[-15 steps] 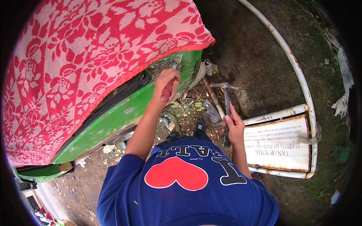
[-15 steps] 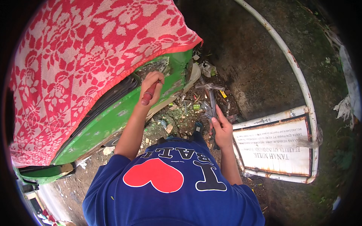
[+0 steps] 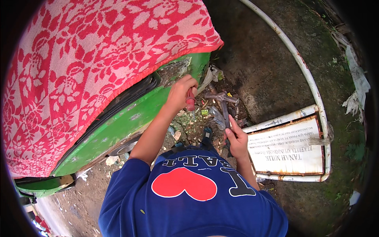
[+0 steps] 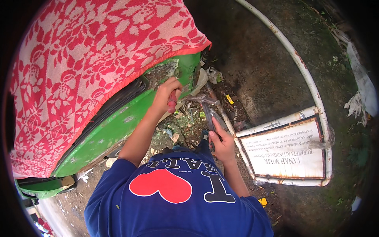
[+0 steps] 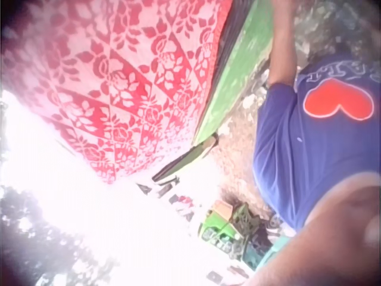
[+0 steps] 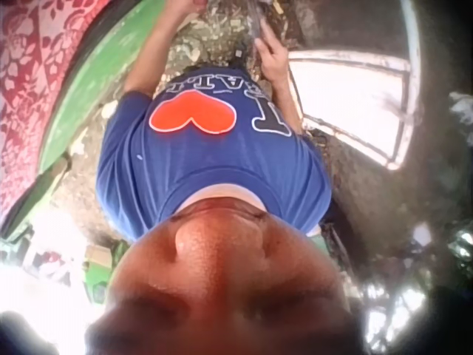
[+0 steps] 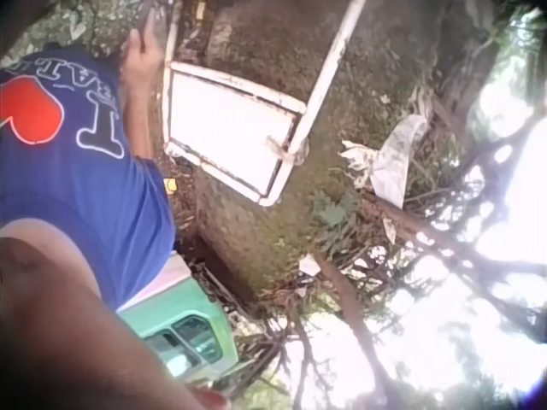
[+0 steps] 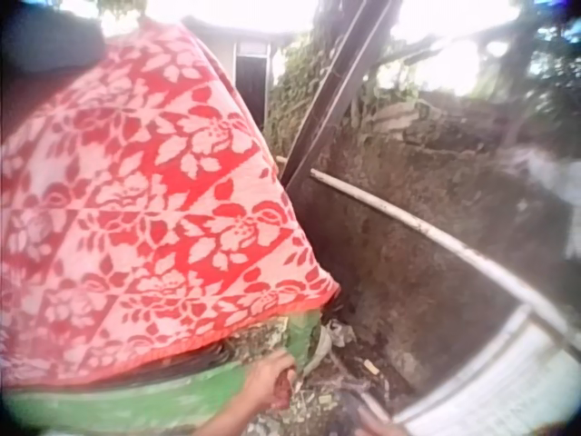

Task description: The person repeatedly strikes a small metal object with a hammer while holding it against a green metal surface. The person adjusts the object's position several times and continues hammering in the same area throughout the clip.

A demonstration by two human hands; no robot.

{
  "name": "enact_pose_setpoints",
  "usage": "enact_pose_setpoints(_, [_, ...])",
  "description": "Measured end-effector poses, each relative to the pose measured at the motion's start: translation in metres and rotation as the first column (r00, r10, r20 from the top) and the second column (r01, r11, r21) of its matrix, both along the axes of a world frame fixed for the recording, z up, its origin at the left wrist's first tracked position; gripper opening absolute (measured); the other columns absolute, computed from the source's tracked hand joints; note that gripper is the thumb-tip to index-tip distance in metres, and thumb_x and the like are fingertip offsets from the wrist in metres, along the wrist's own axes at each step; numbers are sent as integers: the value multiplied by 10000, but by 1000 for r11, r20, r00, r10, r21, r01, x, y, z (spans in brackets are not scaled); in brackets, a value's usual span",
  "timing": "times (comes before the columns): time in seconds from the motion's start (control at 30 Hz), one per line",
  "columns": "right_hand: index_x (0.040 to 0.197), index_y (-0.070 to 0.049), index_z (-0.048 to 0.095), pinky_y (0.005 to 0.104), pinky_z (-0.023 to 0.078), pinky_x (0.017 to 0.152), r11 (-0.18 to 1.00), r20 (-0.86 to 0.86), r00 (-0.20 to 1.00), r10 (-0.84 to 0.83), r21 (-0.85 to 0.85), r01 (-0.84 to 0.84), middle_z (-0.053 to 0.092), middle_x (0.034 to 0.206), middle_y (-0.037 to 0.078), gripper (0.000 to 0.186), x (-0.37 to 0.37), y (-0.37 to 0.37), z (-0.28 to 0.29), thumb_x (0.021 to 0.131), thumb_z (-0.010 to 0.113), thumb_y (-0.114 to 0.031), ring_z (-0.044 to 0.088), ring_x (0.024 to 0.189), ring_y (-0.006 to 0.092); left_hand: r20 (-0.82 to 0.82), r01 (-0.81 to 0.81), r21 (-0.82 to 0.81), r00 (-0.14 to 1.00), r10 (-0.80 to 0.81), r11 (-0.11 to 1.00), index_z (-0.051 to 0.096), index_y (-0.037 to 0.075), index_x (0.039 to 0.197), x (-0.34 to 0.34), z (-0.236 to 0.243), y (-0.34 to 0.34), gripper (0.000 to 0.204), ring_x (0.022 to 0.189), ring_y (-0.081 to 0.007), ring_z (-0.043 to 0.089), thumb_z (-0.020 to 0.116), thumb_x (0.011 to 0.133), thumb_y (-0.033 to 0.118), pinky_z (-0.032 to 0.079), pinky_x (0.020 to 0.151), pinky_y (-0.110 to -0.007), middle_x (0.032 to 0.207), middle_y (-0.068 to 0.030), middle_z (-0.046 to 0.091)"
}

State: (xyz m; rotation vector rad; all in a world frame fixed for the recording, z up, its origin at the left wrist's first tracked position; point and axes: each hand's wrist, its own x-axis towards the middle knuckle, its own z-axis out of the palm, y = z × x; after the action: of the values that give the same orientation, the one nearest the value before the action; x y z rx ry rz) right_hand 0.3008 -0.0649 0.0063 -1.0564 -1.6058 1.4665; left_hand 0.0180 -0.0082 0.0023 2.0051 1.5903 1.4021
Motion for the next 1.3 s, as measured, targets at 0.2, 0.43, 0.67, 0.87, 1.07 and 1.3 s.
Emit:
enact_pose_setpoints(0.2, [1475, -41, 437, 233, 456, 557, 999, -25, 998, -49, 5, 49, 581, 737, 20, 500, 2, -19, -7, 985, 535, -48, 515, 619, 76, 37, 19, 38, 999, -21, 999, 542, 10, 829, -2, -10, 1, 112, 737, -336, 531, 597, 731, 8, 437, 673, -378, 809, -134, 494])
enact_pose_setpoints(0.43, [1433, -29, 491, 250, 464, 554, 975, -5, 995, -99, 201, 98, 592, 736, 37, 477, -7, -46, -1, 962, 567, -35, 525, 604, 94, 87, 9, 33, 996, -11, 999, 547, 7, 843, 1, -10, 9, 107, 732, -322, 528, 618, 763, 7, 431, 672, -371, 805, -133, 492])
enact_pose_setpoints(0.67, [1283, 9, 614, 319, 455, 526, 451, 33, 989, -144, 892, 36, 599, 731, 150, 467, -20, -41, 0, 821, 668, 58, 563, 556, 269, 46, -25, 38, 999, 23, 999, 542, 19, 838, 8, -2, 12, 97, 749, -346, 530, 611, 770, 5, 436, 682, -384, 800, -138, 493])
enact_pose_setpoints(0.87, [1258, 27, 619, 332, 468, 529, 581, 77, 990, -117, 814, 6, 619, 745, 149, 459, -10, -48, 4, 805, 662, 91, 587, 575, 271, 74, -51, 27, 996, 49, 998, 540, 28, 840, 11, 1, 18, 142, 759, -362, 546, 631, 731, 14, 439, 677, -415, 806, -140, 503])
enact_pose_setpoints(1.07, [1233, 64, 615, 321, 502, 602, 651, 120, 969, -214, 758, 49, 669, 877, 209, 379, -19, -36, 6, 855, 646, 58, 650, 673, 305, 5, -104, -26, 995, 104, 994, 553, 52, 839, 21, 5, 18, 167, 786, -349, 560, 654, 711, 18, 443, 680, -420, 800, -121, 513])
enact_pose_setpoints(1.3, [1377, 46, 525, 254, 471, 573, 797, -28, 969, -244, 564, 217, 625, 741, 77, 436, 3, -33, -10, 946, 566, -3, 572, 608, 122, -249, -167, 235, 942, 225, 958, 639, 136, 919, 31, 8, 20, 245, 954, -285, 592, 711, 707, 35, 470, 811, -421, 970, -46, 629])
